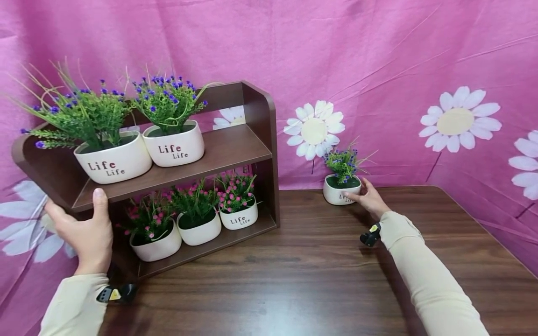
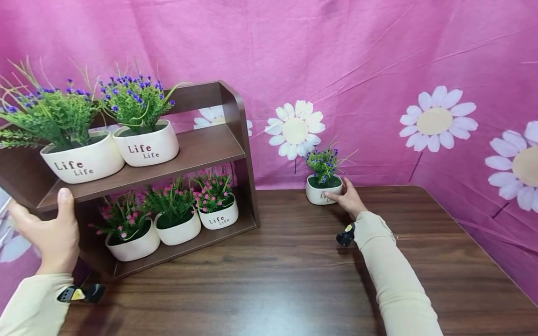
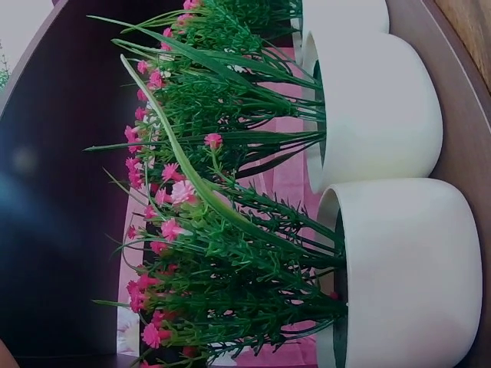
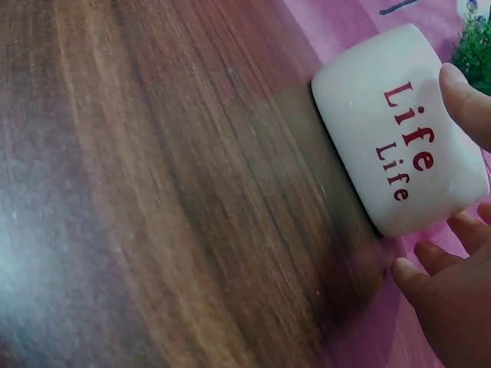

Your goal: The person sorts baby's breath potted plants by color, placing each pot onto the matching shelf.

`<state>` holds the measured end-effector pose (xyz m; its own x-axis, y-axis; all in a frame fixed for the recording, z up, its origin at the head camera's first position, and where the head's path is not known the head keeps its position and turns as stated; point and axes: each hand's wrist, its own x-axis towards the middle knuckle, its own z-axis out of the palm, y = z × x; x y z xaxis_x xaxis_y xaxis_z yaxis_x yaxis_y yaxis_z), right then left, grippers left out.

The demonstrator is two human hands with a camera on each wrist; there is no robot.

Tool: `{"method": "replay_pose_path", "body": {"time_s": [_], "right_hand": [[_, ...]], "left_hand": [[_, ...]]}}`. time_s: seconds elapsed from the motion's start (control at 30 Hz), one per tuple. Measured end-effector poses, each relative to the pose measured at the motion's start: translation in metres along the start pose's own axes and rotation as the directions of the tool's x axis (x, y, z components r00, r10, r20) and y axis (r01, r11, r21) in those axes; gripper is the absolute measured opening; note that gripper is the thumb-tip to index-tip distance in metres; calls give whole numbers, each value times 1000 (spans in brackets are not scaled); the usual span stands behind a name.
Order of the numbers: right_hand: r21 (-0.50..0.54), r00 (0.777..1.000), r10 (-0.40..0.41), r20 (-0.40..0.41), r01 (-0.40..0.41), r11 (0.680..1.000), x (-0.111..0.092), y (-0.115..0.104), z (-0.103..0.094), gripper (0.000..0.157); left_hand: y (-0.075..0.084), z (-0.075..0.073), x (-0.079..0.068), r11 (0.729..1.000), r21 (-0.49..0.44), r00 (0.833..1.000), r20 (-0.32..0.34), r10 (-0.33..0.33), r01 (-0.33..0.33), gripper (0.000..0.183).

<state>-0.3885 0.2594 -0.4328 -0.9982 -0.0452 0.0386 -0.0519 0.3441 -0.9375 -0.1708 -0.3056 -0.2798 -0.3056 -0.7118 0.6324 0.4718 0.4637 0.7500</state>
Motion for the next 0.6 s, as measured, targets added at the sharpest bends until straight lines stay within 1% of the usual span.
{"method": "replay_pose_path", "body": {"time_s": [0.13,0.33,0.5,0.6], "right_hand": [[-5,1000,-18,-5,18,1000,-1,-1,2,100],[-12,999,-46,-19,46,999,-4,-2,6,96],[-44,998,-53,-29,52,998,-6,0,7,89],[-31,999,-42,-18,41,999,-6,0,8,90]], "left_hand": [[0,1,0,1000,-8,1000,-2,2,-2,58],[1,1,-1,1000,-29,1000,-12,-5,4,57],[1,1,-1,1000,-8,1000,-13,7,-7,58],[0,0,-1,1000,7,1000,-11,7,-7,58]]}}
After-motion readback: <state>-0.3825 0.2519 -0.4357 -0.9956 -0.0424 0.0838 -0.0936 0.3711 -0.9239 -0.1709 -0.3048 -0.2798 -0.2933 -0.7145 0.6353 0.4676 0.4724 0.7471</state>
